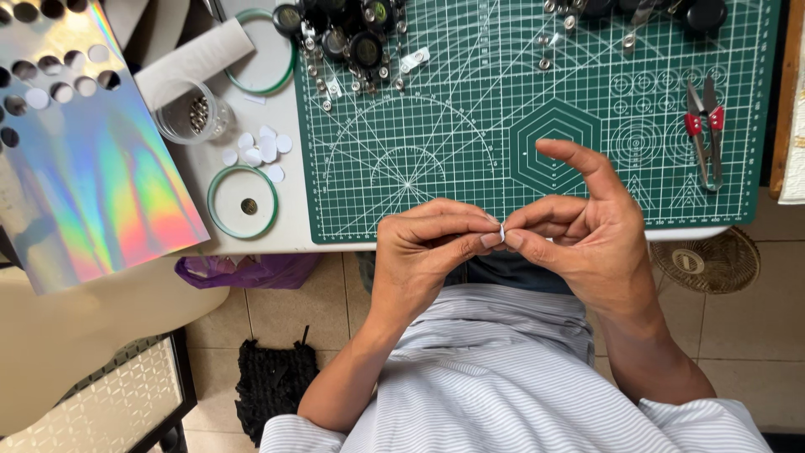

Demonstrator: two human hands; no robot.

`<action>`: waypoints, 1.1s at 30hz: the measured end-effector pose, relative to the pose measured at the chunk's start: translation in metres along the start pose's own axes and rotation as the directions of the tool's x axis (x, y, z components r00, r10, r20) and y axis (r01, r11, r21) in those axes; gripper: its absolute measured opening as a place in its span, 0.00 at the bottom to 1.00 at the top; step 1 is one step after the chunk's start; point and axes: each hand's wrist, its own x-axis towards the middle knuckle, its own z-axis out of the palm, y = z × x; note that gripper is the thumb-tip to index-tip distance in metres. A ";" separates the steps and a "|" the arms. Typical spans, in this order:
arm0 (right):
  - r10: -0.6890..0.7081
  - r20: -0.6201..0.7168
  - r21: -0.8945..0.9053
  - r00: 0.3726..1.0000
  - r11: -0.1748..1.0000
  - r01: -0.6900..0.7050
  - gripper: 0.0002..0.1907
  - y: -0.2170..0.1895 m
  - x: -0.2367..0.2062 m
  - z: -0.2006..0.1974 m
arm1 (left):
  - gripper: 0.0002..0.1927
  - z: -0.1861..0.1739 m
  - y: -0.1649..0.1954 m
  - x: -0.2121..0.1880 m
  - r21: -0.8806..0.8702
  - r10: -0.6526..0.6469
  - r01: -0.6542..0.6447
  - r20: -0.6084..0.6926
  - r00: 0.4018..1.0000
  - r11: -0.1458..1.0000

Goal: The person peels circular holographic stickers from a sheet and places them onto small black keychain fobs. They then attach metal split rings to the fobs using their fingers. The process is repeated for multiple keychains on a green cutting mat.

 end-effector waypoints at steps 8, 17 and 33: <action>0.003 -0.019 -0.028 1.000 1.000 -0.004 0.40 -0.002 -0.006 0.001 | 0.07 0.000 0.000 -0.005 0.057 0.013 -0.013 0.011 1.000 0.998; 0.003 -0.024 -0.032 1.000 0.999 -0.004 0.40 -0.001 -0.004 0.002 | 0.07 -0.001 0.000 -0.003 0.001 -0.004 0.004 0.019 1.000 1.000; -0.032 -0.007 -0.046 0.999 0.998 0.031 0.39 0.001 -0.006 0.001 | 0.07 -0.001 -0.007 -0.004 -0.010 0.025 -0.025 0.033 0.999 1.000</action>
